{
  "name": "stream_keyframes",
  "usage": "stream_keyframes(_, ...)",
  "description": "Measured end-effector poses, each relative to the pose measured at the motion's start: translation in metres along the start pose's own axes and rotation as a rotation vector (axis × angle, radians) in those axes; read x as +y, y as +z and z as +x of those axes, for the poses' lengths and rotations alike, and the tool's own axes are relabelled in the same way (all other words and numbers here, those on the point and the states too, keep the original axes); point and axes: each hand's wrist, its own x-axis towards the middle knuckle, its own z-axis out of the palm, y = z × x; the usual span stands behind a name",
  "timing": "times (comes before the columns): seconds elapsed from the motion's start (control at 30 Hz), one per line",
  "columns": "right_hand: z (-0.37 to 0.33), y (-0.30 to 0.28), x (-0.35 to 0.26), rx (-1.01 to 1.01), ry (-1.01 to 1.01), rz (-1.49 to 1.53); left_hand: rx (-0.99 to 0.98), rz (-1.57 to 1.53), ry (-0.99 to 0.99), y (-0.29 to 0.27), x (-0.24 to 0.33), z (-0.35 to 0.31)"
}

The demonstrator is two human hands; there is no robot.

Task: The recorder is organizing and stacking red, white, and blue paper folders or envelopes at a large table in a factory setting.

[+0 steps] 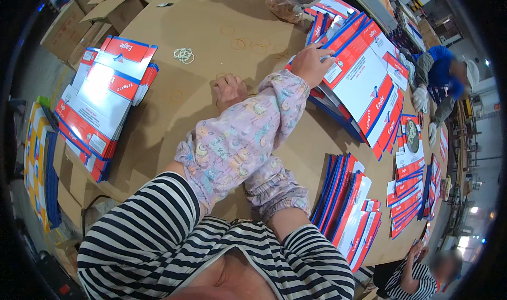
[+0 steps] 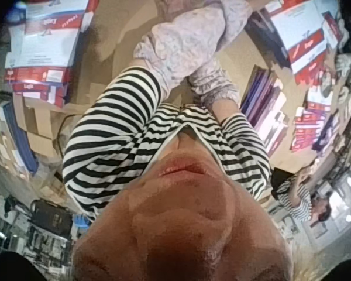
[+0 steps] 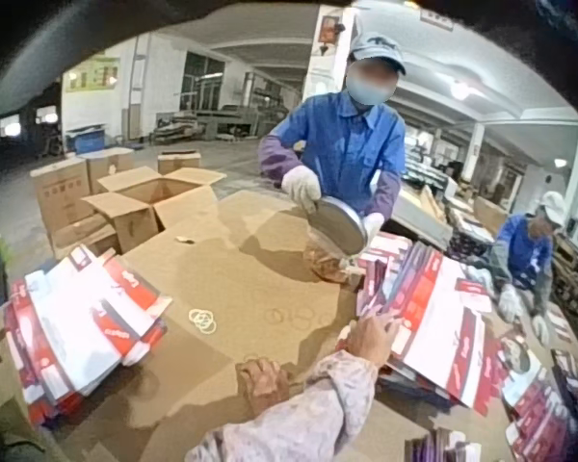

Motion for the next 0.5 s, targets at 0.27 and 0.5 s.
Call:
stream_keyframes(0.27, -0.017, -0.014, -0.015, 0.075, 0.072, -0.095, 0.032, 0.026, 0.150, 0.009, -0.032, 0.007)
stream_keyframes(0.5, -0.026, -0.042, -0.012, -0.007, -0.158, -0.246, -0.040, 0.046, 0.173, 0.010, -0.026, 0.016)
